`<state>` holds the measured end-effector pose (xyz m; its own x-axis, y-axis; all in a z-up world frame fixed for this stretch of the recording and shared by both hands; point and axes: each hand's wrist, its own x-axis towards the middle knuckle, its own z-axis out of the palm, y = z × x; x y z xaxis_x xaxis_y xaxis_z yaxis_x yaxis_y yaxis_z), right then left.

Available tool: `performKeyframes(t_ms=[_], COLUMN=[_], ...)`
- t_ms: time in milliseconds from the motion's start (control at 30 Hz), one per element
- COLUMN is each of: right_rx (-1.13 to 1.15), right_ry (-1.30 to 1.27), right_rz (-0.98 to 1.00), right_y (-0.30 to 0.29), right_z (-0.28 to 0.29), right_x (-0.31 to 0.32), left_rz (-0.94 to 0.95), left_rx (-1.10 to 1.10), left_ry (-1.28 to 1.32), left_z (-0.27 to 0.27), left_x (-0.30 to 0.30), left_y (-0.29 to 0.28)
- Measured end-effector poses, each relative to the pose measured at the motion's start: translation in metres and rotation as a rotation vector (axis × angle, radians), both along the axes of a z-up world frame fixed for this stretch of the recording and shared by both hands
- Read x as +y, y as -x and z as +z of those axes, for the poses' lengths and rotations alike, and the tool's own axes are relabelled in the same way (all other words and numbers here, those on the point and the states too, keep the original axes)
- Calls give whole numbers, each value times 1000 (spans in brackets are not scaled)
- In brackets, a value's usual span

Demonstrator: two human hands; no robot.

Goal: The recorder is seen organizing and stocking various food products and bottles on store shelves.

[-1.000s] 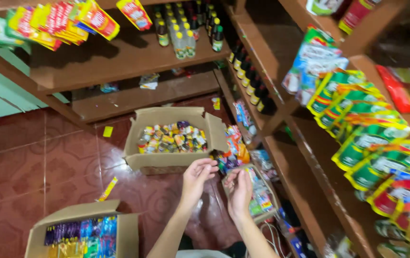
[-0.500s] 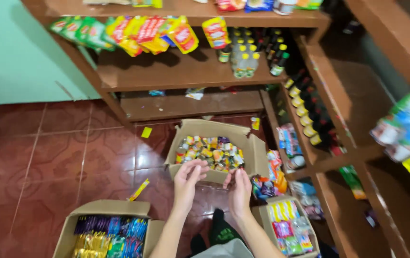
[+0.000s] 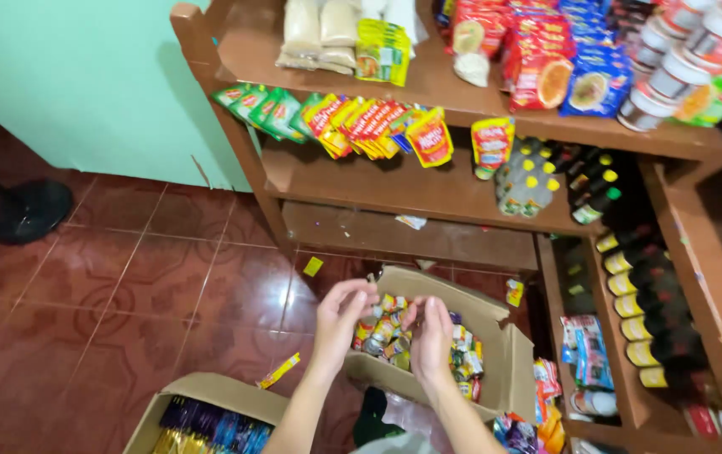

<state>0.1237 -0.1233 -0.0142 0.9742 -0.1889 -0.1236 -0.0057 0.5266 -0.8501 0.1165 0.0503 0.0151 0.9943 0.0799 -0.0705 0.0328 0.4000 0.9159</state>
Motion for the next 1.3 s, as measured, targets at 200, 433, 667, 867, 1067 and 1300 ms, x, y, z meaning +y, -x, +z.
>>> performKeyframes(t_ms=[200, 433, 667, 867, 1067, 1300], right_rx=[-64, -194, -515, -473, -68, -386], right_ry=[39, 100, 1000, 1566, 1079, 798], right_rz=[85, 49, -235, -418, -482, -393], right_y=[-90, -204, -367, -450, -490, -453], right_z=[21, 58, 101, 157, 65, 103], right_x=[33, 67, 87, 98, 61, 42], left_rz=[76, 33, -126, -197, -265, -292], left_rx=[-27, -251, -402, -360, -304, -385], left_ry=[13, 22, -16, -6, -21, -24], left_z=[12, 86, 91, 86, 84, 95], left_x=[27, 69, 106, 127, 139, 124], left_y=[-78, -211, -326, -385, -424, -450])
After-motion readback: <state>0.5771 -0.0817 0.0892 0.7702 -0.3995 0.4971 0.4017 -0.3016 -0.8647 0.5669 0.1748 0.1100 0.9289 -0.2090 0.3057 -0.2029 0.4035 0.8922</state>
